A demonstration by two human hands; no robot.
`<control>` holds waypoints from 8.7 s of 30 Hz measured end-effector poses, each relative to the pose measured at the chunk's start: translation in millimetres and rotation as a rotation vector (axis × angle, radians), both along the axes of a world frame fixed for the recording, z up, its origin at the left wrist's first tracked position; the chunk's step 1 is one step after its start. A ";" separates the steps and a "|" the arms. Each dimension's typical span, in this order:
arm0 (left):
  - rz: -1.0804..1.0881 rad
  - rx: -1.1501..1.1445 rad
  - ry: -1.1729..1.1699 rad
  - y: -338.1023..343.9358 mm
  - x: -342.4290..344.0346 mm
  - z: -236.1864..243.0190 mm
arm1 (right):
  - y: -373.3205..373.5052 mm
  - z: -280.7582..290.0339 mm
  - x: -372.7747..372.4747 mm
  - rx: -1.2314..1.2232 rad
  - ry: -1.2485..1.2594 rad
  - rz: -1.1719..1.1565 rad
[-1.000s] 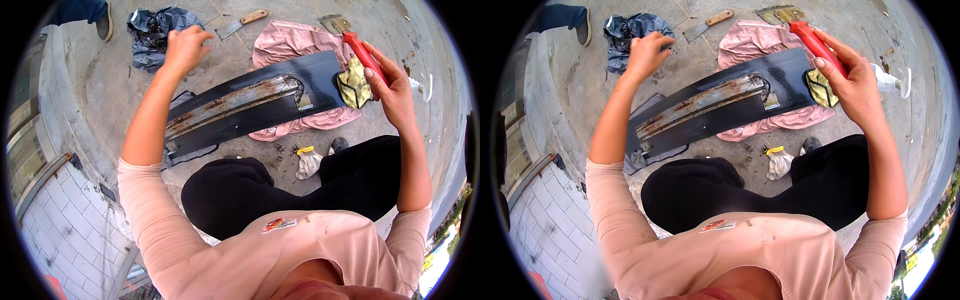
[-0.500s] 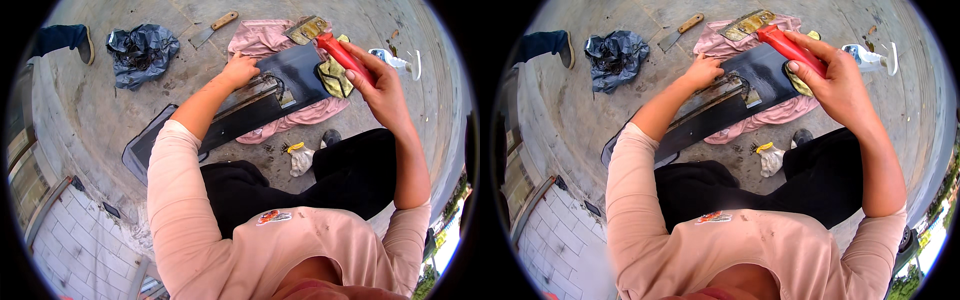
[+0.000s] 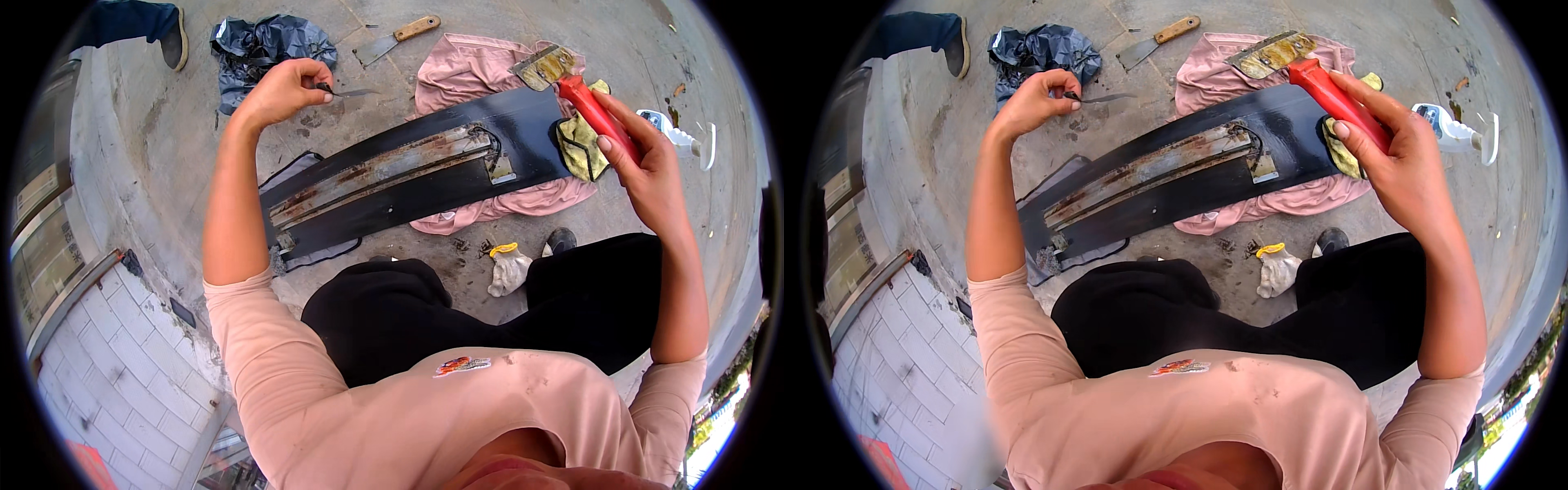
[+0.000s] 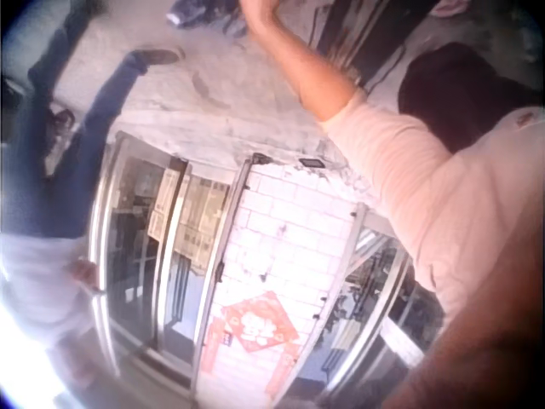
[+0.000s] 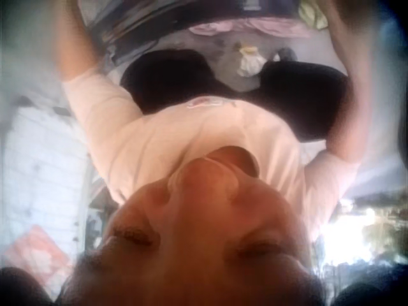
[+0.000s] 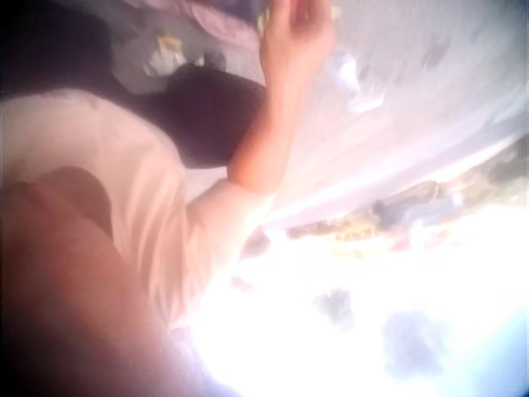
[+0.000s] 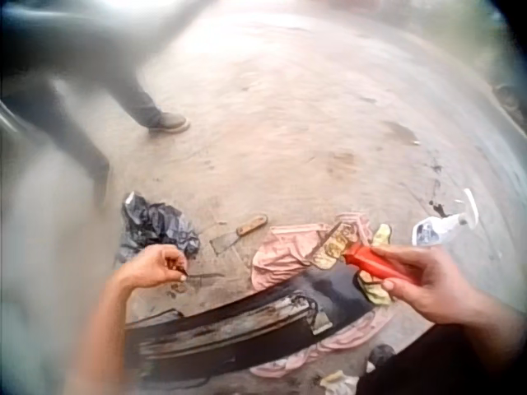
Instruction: The person cleans a black car part, likely a bumper, by scraping off residue with a red scraper, applying a white cleaning liquid from a spray bottle, and scrubbing with a steel wool pad and a yellow cloth. The person repeatedly wipes and scrapes the surface to remove dirt and residue.
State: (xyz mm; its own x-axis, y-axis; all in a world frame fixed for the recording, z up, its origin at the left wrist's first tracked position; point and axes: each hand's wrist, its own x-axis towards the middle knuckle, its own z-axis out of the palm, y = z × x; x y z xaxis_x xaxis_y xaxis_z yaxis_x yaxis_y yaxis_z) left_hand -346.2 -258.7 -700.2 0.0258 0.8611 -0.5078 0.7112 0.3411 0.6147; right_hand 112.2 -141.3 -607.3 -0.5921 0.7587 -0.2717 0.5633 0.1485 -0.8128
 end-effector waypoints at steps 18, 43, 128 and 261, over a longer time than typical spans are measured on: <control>0.364 0.261 1.073 -58.1 -143.9 16.9 | -10.4 -7.5 9.8 -0.044 -0.101 0.028; 0.071 -0.125 0.895 -73.2 7.8 -20.1 | 83.9 -235.9 354.3 0.362 -0.231 -0.550; 0.153 0.330 0.404 -206.1 11.5 -192.8 | 16.8 -240.3 78.2 0.574 -0.549 -0.103; 0.139 0.573 0.286 -173.8 31.7 -219.0 | -120.2 -325.7 39.1 -0.058 -0.264 -0.257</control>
State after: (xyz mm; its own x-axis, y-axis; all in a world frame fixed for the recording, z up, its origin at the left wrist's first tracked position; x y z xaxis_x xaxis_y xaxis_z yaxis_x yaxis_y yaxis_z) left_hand -314.5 -432.5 -919.2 -0.1737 0.9828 0.0622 0.8463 0.1167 0.5197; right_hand 151.4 -261.5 -933.0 -0.2879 0.8523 -0.4366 0.7677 -0.0671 -0.6372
